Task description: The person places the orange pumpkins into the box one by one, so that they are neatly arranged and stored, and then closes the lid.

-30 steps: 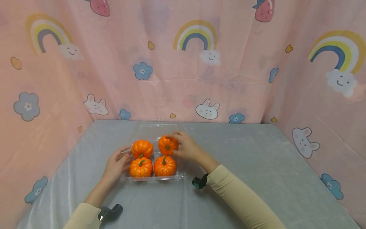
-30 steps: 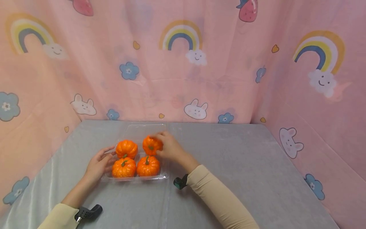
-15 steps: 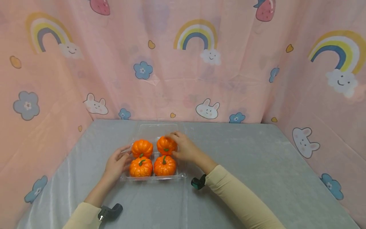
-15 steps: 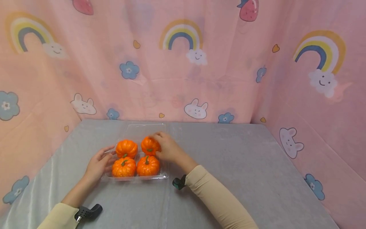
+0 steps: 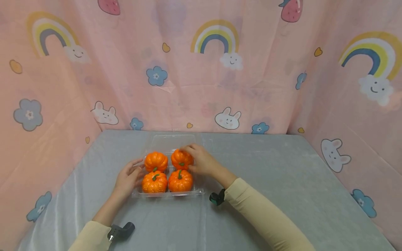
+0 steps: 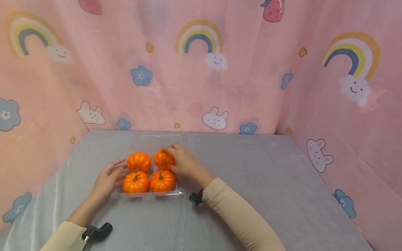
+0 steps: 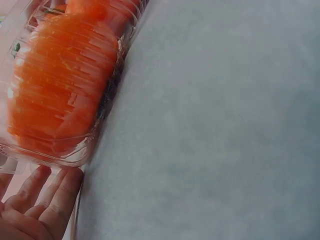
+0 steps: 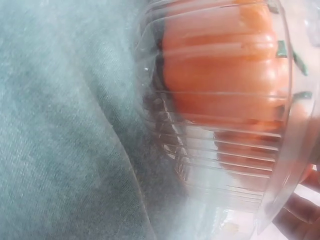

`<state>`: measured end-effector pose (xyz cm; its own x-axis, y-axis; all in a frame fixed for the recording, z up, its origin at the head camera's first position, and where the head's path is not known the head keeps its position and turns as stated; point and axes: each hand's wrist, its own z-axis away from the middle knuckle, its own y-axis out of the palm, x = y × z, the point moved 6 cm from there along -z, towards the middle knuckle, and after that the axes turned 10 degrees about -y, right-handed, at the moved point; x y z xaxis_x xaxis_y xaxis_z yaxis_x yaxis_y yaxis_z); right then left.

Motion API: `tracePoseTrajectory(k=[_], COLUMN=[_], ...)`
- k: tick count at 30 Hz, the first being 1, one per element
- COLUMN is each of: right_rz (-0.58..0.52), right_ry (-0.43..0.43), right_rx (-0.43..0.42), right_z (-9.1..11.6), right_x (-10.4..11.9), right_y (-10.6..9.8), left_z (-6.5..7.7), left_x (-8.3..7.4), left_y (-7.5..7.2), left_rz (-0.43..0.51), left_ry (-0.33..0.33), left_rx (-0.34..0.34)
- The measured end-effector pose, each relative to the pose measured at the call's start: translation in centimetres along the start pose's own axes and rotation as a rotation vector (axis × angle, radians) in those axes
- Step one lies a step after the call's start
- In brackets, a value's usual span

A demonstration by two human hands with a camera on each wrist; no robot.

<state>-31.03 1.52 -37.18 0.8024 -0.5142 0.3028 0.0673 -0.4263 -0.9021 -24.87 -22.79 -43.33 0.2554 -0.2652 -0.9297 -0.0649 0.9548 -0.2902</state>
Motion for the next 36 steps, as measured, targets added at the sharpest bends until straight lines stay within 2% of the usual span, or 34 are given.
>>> tracePoseTrajectory(k=[10, 18, 24, 28, 31, 34, 36], right_rz=[0.017, 0.048, 0.068, 0.034, -0.041, -0.123, -0.181], right_ry=[-0.018, -0.089, -0.082, -0.058, -0.024, 0.005, 0.012], right_rx=[0.033, 0.051, 0.085, 0.132, 0.163, 0.154, 0.119], right_z=[-0.39, -0.72, -0.83, -0.8, -0.71, -0.6, -0.57], right_x=[0.08, 0.48, 0.63, 0.61, 0.51, 0.22, -0.11], right_y=[0.41, 0.71, 1.03, 1.03, 0.83, 0.52, 0.26], left_z=[0.0, -0.16, -0.35, -0.34, -0.28, -0.28, -0.3], left_x=[0.05, 0.14, 0.21, 0.21, 0.17, 0.09, 0.02], left_y=[-0.02, -0.1, 0.01, -0.02, -0.15, -0.27, -0.31], left_rz=[0.024, 0.025, 0.029, 0.028, 0.023, 0.02, 0.02], left_ry=[0.004, 0.012, 0.011, 0.006, 0.003, 0.004, 0.01], left_rx=[0.0, 0.002, 0.006, 0.005, 0.001, 0.003, 0.006])
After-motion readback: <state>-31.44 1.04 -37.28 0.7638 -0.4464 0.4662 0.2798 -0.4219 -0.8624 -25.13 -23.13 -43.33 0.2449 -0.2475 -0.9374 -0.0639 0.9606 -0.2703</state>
